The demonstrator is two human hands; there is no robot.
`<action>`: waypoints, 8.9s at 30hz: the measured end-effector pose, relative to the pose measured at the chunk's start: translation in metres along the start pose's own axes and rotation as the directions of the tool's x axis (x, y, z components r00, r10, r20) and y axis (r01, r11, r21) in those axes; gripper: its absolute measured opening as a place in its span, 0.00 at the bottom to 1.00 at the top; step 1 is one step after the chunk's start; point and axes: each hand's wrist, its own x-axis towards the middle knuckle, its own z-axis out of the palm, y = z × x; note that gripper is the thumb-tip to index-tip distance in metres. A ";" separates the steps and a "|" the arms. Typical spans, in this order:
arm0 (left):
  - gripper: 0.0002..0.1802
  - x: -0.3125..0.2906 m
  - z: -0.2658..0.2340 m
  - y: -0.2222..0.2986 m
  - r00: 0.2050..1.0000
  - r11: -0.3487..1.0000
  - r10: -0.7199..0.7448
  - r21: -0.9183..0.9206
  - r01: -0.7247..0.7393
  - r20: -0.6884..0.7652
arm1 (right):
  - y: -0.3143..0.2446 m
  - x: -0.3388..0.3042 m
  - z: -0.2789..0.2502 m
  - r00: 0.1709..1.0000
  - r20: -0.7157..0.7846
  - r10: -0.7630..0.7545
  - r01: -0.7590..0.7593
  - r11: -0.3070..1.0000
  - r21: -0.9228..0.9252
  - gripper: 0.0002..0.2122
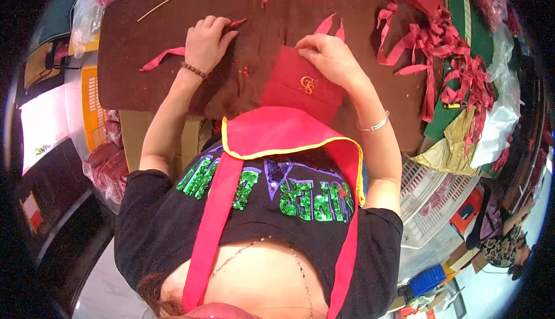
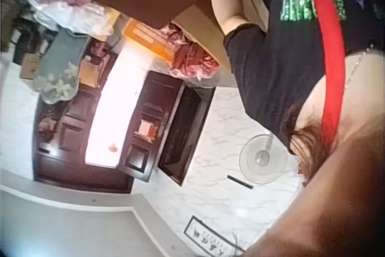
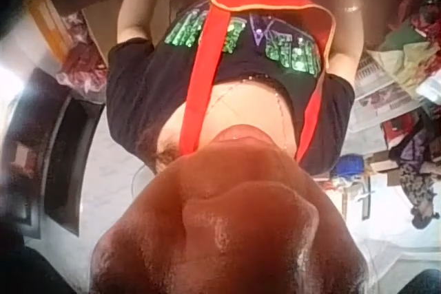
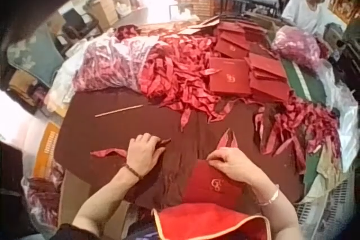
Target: The person folds a cardboard box and sets it aside, then picks up a red paper bag and threads a pink ribbon through the holes to create a handle.
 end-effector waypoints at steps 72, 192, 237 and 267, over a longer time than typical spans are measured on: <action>0.10 0.002 -0.002 0.110 0.951 0.733 -0.007 -0.645 0.216 0.310 | 0.020 -0.030 0.007 0.945 0.244 0.217 -0.324 0.713 0.622 0.17; 0.07 0.016 0.010 0.073 0.917 0.708 0.362 -0.689 -0.155 0.166 | 0.015 -0.100 0.008 0.941 -0.318 0.117 -0.085 0.990 0.111 0.09; 0.16 -0.012 -0.095 0.002 0.958 -0.097 0.133 -0.959 0.267 0.254 | 0.041 -0.072 0.016 0.931 -0.036 0.364 -0.254 0.713 0.654 0.10; 0.03 -0.003 -0.014 0.133 0.965 0.813 0.249 -0.559 -0.160 0.085 | 0.025 -0.077 0.016 0.941 -0.010 0.339 -0.285 0.806 0.520 0.10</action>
